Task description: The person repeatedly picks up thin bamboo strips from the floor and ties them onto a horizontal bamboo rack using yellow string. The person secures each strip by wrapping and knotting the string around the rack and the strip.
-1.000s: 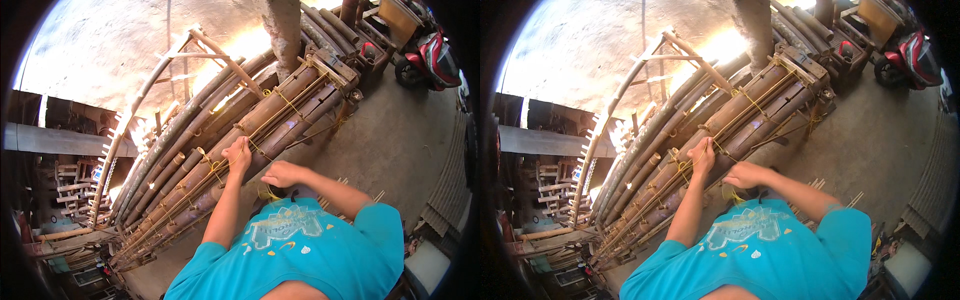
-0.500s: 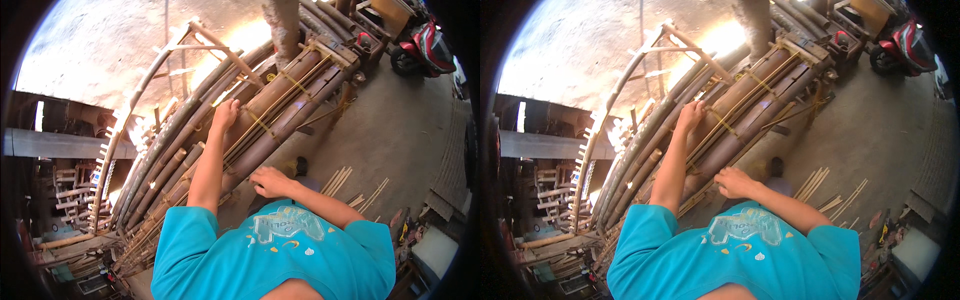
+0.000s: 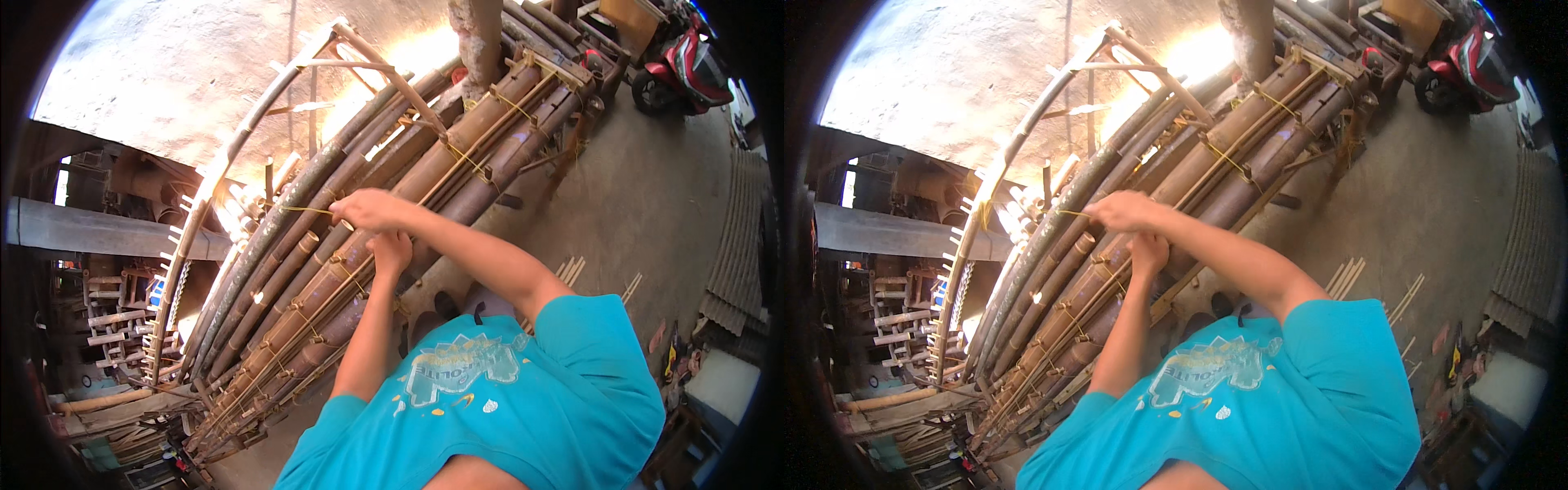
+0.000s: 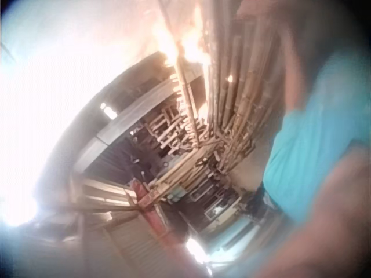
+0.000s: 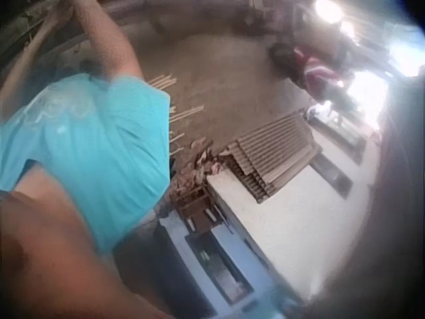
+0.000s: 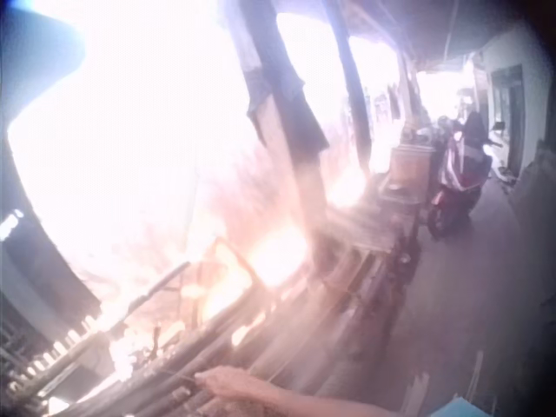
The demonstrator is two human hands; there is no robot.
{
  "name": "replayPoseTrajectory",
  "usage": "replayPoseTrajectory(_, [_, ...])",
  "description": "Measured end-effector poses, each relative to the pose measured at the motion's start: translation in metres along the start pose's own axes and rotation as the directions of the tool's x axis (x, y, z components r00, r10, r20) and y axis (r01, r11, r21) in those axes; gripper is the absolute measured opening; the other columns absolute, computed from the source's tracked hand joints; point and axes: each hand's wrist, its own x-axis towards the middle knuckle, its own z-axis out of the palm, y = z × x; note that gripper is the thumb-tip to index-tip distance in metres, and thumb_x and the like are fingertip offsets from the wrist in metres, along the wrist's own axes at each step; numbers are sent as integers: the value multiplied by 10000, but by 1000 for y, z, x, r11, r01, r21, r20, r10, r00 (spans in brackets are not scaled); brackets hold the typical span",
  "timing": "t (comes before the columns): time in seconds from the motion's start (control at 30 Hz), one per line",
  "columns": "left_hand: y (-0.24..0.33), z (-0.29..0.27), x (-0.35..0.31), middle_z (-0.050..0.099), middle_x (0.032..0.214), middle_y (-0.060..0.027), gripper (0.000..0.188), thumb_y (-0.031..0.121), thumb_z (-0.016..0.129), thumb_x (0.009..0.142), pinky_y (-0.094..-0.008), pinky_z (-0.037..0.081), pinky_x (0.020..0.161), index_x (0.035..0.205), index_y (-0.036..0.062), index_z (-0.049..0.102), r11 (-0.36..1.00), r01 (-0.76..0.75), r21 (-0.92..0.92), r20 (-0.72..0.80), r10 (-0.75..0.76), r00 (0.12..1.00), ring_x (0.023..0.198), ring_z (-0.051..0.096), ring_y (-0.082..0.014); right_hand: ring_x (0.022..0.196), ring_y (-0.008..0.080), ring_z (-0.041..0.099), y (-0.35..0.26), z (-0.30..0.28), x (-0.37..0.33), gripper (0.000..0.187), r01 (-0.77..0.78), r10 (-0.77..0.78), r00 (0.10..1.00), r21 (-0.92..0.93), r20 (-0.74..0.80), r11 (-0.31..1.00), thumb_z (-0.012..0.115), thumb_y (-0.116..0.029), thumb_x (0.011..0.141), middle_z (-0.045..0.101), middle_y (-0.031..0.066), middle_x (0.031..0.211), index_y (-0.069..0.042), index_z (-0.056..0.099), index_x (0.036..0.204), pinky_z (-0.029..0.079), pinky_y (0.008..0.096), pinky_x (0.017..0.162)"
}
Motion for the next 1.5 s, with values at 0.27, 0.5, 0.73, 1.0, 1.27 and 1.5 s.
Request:
replayPoseTrajectory(0.27, [14, -23, -8, 707, 897, -147, 301, 306, 460, 1008, -459, 345, 844, 1023, 114, 692, 990, 135, -29, 37, -133, 990, 901, 653, -325, 837, 332, 657, -36, -58, -54, 441, -43, -60, 970, 405, 237, 913, 444, -369, 1006, 694, 186, 861, -19, 701, 933, 496, 413, 826])
replayPoseTrajectory(0.5, [20, -26, 19, 677, 782, -55, 233, 213, 527, 997, -333, 469, 705, 978, 50, 692, 800, 128, -587, 25, -140, 990, 785, 624, -149, 677, 391, 595, 61, 22, -203, 427, 10, -8, 998, -38, 60, 999, 517, -336, 962, 613, 189, 661, -39, 632, 678, 487, 451, 724])
replayPoseTrajectory(0.73, [-44, -9, 121, 696, 820, -167, 321, 281, 506, 986, -454, 488, 705, 952, 13, 679, 984, 0, -179, -368, -67, 927, 778, 675, -344, 851, 351, 618, 38, 45, -200, 245, 19, 86, 978, -494, 190, 869, 591, -271, 893, 660, 171, 864, -41, 644, 829, 460, 460, 870])
replayPoseTrajectory(1.0, [-71, -115, 25, 629, 1170, -273, 417, 306, 440, 1003, -468, 473, 943, 1199, -18, 615, 984, 126, -128, 9, -126, 992, 1116, 597, -421, 1036, 204, 608, -13, 175, -204, 250, -574, 482, 801, 680, 354, 455, 581, -317, 958, 657, 82, 1106, -108, 631, 1087, 494, 370, 881])
replayPoseTrajectory(1.27, [-151, -78, -97, 687, 1032, -201, 281, 280, 608, 922, -495, 422, 825, 1093, 58, 621, 999, -38, -2, 0, 38, 999, 1012, 646, -354, 695, 126, 516, -125, 211, -65, 237, 175, 361, 825, 803, -435, 570, 448, -153, 970, 529, 39, 747, -81, 529, 760, 426, 256, 652])
replayPoseTrajectory(1.5, [-113, -102, -98, 690, 1034, -205, 350, 341, 465, 1014, -405, 306, 956, 1171, 104, 669, 966, 133, -223, 143, -103, 984, 973, 641, -335, 823, 229, 623, -13, 141, 17, 352, -251, 257, 964, -520, -62, 816, 438, -320, 1017, 665, 83, 869, -64, 677, 984, 486, 345, 724])
